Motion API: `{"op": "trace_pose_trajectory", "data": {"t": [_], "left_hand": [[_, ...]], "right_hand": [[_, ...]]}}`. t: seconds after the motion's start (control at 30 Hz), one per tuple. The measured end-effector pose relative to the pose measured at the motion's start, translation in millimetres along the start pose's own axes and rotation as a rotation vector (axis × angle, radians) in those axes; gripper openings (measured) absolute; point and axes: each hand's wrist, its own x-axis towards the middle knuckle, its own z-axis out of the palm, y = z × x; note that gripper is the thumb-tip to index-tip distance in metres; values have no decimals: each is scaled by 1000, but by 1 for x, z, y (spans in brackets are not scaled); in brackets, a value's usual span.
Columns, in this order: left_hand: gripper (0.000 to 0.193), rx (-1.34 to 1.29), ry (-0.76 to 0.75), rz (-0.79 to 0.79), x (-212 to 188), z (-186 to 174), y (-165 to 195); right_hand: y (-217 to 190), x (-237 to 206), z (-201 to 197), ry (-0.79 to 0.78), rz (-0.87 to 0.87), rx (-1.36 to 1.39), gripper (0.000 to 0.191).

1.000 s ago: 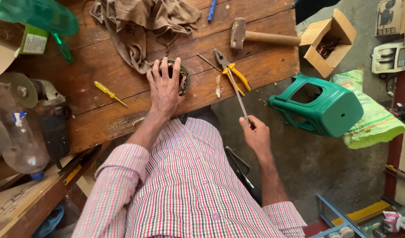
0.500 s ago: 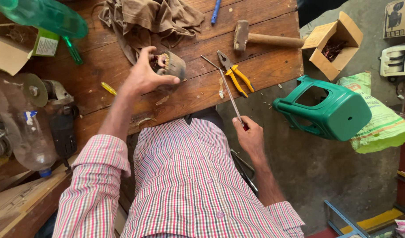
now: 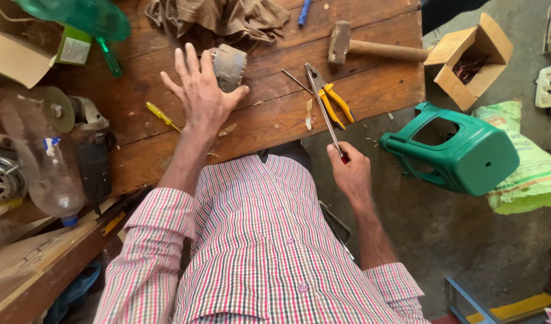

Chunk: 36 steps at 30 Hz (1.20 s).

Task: The person works on a motor stator at a wooden workbench, using a screwdriver and pliers to pry at the copper windings and a hammer to tap the stator. They rotate the stator, pull out pieces of copper wire, and set the removed pieces on the table and into a cardboard box.

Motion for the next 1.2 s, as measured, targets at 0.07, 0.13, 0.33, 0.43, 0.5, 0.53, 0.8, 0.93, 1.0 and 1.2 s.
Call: {"op": "trace_pose_trajectory", "data": {"t": [0.07,0.13,0.33,0.43,0.5,0.53,0.8,0.93,1.0,1.2], "left_hand": [[100,45,45,-21,3,6,1],[98,-78,-51,-68,6,5,-1],[78,-148,-62,43,2,-22,15],[70,-89,-225,49,6,-38,27],[70,-68,-413,27,11,-43,32],[71,-78,-531,5,17,-43,34],[96,-110,-767,37,73,-43,9],[96,-141,-828,-83,75,-40,4],[96,-133,-821,-82,76,-36,5],[90,-185,-706,-62,66,-16,8]], "right_hand": [[2,-1,1,9,-3,39,29],[6,-2,2,26,4,59,28],[24,-8,9,28,28,80,27],[28,-9,11,32,24,70,27],[29,-9,11,31,29,58,27],[29,-9,10,30,35,54,27],[23,-8,5,51,24,49,26],[24,-8,5,73,19,38,27],[26,-7,6,60,29,32,27],[31,3,14,30,24,50,27]]}}
